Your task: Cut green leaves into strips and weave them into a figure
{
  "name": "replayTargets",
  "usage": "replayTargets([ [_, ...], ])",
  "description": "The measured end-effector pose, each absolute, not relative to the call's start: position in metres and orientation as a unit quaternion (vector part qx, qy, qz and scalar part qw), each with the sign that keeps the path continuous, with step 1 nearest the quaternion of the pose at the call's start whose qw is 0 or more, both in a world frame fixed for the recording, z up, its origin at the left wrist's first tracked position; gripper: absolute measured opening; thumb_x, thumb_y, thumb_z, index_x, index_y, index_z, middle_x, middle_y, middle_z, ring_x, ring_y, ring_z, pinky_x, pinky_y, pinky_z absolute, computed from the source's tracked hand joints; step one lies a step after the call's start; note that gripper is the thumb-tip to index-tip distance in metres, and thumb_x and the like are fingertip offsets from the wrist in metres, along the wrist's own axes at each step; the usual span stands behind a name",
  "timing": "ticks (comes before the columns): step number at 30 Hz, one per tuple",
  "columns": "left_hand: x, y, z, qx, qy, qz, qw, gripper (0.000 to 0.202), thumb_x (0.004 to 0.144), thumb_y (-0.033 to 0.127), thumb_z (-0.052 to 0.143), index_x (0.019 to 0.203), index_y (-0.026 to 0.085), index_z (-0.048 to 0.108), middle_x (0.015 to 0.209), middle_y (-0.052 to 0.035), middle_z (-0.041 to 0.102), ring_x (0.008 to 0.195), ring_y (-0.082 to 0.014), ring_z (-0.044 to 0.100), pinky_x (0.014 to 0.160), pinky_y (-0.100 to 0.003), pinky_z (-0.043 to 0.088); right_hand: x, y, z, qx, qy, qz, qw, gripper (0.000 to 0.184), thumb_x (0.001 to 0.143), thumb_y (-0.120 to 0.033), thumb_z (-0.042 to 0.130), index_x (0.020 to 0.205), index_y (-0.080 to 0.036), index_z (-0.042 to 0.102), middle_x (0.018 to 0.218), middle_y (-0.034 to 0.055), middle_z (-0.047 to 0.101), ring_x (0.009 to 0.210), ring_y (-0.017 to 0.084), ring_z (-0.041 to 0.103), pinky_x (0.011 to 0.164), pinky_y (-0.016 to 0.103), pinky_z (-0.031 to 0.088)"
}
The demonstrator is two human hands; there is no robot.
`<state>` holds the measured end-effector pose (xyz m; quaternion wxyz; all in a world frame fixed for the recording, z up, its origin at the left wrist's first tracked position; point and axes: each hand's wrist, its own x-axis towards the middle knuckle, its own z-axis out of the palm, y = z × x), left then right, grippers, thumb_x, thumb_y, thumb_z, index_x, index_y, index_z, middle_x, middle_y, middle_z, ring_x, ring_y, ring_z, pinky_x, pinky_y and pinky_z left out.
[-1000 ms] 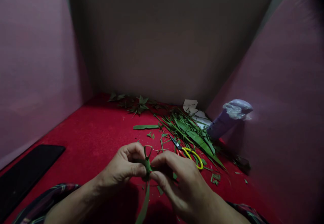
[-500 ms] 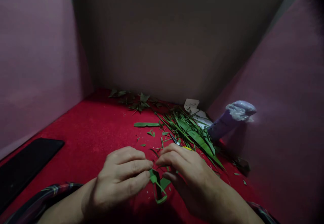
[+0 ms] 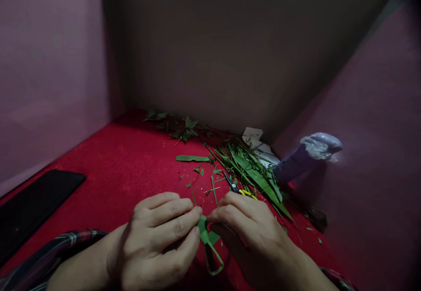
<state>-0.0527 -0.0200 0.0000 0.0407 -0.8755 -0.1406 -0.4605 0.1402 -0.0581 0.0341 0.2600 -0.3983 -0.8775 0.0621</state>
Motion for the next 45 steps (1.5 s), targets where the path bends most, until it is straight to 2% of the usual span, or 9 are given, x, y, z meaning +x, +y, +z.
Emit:
replayTargets([
  [4,-0.052,-0.018,0.000,-0.849,-0.163,-0.496,0.079,0.023,0.076,0.008,0.057,0.069,0.027,0.068,0.077,0.0001,0.074,0.072,-0.0140,0.067,0.077,-0.028,0.048,0.139,-0.059,0.034,-0.393,-0.879,0.047,0.267,0.015,0.084,-0.006,0.045,0.076,-0.014,0.057,0.066,0.0029,0.051,0.059,0.013,0.043,0.053,0.024,0.033],
  [8,-0.052,-0.016,0.001,-0.840,-0.112,-0.510,0.144,0.024,0.079,0.008,0.052,0.065,0.022,0.065,0.075,0.0015,0.074,0.072,-0.0116,0.066,0.073,-0.026,0.051,0.139,-0.060,0.033,-0.386,-0.878,0.026,0.282,0.017,0.083,-0.005,0.044,0.079,-0.014,0.058,0.067,0.0031,0.052,0.060,0.013,0.044,0.054,0.024,0.034],
  [13,-0.053,-0.018,0.008,-0.860,-0.141,-0.468,0.144,0.024,0.080,0.007,0.052,0.063,0.020,0.063,0.076,0.0028,0.074,0.073,-0.0100,0.066,0.071,-0.024,0.052,0.138,-0.062,0.033,-0.384,-0.878,0.023,0.285,0.016,0.082,-0.005,0.044,0.077,-0.013,0.057,0.066,0.0029,0.052,0.058,0.013,0.045,0.052,0.024,0.034],
  [19,-0.049,-0.017,0.000,-0.840,-0.121,-0.505,0.154,0.024,0.079,0.008,0.053,0.060,0.020,0.062,0.073,0.0028,0.074,0.071,-0.0101,0.066,0.070,-0.025,0.052,0.137,-0.064,0.033,-0.400,-0.870,0.017,0.287,0.019,0.084,-0.006,0.043,0.075,-0.014,0.058,0.062,0.0022,0.052,0.057,0.013,0.046,0.052,0.023,0.036],
  [21,-0.047,-0.019,-0.002,-0.845,-0.177,-0.488,0.127,0.024,0.076,0.006,0.056,0.057,0.020,0.060,0.075,0.0039,0.074,0.072,-0.0094,0.066,0.072,-0.025,0.052,0.136,-0.064,0.035,-0.404,-0.867,0.027,0.290,0.018,0.085,-0.008,0.044,0.076,-0.014,0.058,0.063,0.0022,0.054,0.058,0.013,0.048,0.054,0.023,0.038],
  [28,-0.046,-0.023,-0.009,-0.846,-0.181,-0.487,0.122,0.017,0.071,0.007,0.063,0.061,0.021,0.062,0.079,0.0038,0.073,0.078,-0.0093,0.065,0.079,-0.025,0.049,0.136,-0.061,0.036,-0.407,-0.861,0.070,0.298,0.014,0.083,-0.007,0.046,0.076,-0.014,0.056,0.064,0.0010,0.054,0.057,0.011,0.049,0.053,0.020,0.038],
  [34,-0.049,-0.020,-0.013,-0.861,-0.146,-0.467,0.140,0.012,0.069,0.010,0.065,0.065,0.022,0.064,0.082,0.0023,0.073,0.081,-0.0109,0.064,0.080,-0.027,0.049,0.138,-0.060,0.024,-0.371,-0.862,0.028,0.345,0.015,0.083,-0.010,0.045,0.075,-0.015,0.056,0.060,-0.0004,0.052,0.052,0.011,0.046,0.051,0.022,0.036],
  [40,-0.050,-0.020,-0.017,-0.863,-0.148,-0.465,0.129,0.010,0.070,0.012,0.062,0.070,0.021,0.065,0.088,0.0005,0.072,0.087,-0.0131,0.063,0.084,-0.029,0.049,0.139,-0.060,0.022,-0.358,-0.877,0.020,0.321,0.015,0.083,-0.010,0.045,0.077,-0.014,0.057,0.060,0.0007,0.051,0.052,0.012,0.043,0.048,0.023,0.034],
  [45,-0.051,-0.021,-0.012,-0.867,-0.148,-0.451,0.151,0.013,0.072,0.009,0.061,0.069,0.021,0.066,0.086,0.0017,0.073,0.086,-0.0115,0.063,0.083,-0.027,0.049,0.139,-0.062,0.026,-0.346,-0.892,0.012,0.289,0.017,0.083,-0.008,0.045,0.075,-0.012,0.060,0.058,0.0014,0.049,0.050,0.012,0.040,0.045,0.024,0.031],
])
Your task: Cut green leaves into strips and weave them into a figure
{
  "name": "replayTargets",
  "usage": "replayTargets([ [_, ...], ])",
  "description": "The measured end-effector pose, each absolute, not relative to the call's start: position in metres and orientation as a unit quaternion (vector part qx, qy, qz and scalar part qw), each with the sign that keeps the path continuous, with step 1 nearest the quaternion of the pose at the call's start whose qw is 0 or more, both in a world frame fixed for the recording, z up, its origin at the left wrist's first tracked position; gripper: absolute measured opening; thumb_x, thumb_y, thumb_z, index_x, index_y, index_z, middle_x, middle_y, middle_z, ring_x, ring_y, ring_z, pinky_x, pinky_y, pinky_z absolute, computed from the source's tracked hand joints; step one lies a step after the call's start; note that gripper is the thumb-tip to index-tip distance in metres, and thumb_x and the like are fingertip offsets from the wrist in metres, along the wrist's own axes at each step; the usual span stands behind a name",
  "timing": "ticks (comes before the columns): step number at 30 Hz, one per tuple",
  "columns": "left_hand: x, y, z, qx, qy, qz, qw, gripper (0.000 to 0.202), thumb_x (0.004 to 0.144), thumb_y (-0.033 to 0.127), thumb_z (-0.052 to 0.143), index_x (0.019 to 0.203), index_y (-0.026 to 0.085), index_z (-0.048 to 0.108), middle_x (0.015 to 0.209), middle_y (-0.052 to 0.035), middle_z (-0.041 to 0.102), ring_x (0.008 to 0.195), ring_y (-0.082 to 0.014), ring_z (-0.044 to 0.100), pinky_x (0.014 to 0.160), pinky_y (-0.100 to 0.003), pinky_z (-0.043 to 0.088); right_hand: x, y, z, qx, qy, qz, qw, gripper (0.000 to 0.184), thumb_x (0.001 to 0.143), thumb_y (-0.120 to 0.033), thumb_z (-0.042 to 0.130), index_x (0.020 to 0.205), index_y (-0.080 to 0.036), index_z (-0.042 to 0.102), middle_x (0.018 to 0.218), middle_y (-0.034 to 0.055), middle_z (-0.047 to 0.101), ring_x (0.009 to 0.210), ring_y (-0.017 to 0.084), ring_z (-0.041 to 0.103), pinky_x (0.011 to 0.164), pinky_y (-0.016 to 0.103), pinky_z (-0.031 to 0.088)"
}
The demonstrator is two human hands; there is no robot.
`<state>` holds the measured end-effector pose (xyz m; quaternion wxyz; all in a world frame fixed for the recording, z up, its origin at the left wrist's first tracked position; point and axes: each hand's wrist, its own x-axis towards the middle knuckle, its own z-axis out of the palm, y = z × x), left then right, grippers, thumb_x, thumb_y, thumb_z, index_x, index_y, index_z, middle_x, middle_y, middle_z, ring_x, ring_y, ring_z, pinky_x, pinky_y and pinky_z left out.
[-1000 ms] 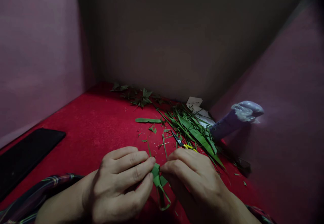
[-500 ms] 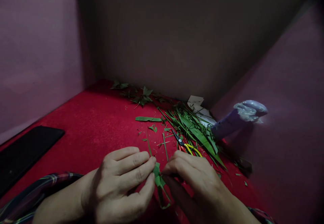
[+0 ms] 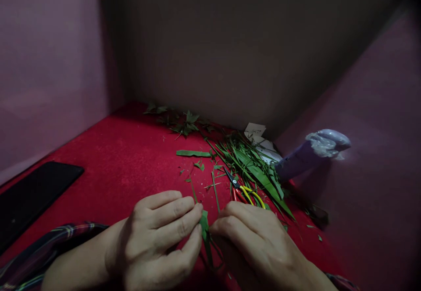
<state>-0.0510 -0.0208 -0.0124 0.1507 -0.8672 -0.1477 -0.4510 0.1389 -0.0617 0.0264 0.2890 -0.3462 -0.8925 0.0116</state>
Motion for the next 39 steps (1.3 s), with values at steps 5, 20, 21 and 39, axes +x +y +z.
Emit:
replayTargets([
  [5,-0.046,-0.026,-0.012,-0.849,-0.192,-0.473,0.134,0.018,0.074,0.007,0.060,0.066,0.021,0.065,0.081,0.0054,0.073,0.080,-0.0095,0.065,0.082,-0.024,0.049,0.137,-0.065,0.036,-0.365,-0.895,-0.007,0.255,0.026,0.088,-0.010,0.039,0.076,-0.013,0.062,0.058,0.0016,0.050,0.051,0.012,0.042,0.045,0.023,0.032],
  [20,-0.044,-0.041,-0.005,-0.835,-0.264,-0.474,0.091,0.022,0.081,0.006,0.052,0.076,0.021,0.067,0.081,0.0064,0.074,0.078,-0.0071,0.066,0.084,-0.020,0.049,0.135,-0.076,0.038,-0.347,-0.904,-0.081,0.238,0.035,0.084,-0.001,0.039,0.067,-0.015,0.065,0.050,0.0007,0.057,0.045,0.011,0.049,0.043,0.025,0.038],
  [21,-0.046,-0.041,-0.006,-0.845,-0.247,-0.463,0.103,0.021,0.081,0.007,0.052,0.076,0.021,0.067,0.083,0.0060,0.074,0.082,-0.0077,0.066,0.086,-0.021,0.048,0.135,-0.075,0.038,-0.347,-0.904,-0.085,0.235,0.035,0.084,-0.001,0.039,0.067,-0.015,0.065,0.050,0.0005,0.058,0.044,0.011,0.048,0.042,0.025,0.037],
  [39,-0.052,-0.039,-0.010,-0.862,-0.194,-0.452,0.120,0.022,0.084,0.010,0.048,0.079,0.021,0.067,0.091,0.0038,0.073,0.096,-0.0095,0.061,0.092,-0.025,0.046,0.132,-0.077,0.041,-0.374,-0.887,-0.097,0.254,0.036,0.088,-0.005,0.033,0.068,-0.016,0.060,0.051,0.0015,0.055,0.047,0.012,0.052,0.045,0.024,0.039],
])
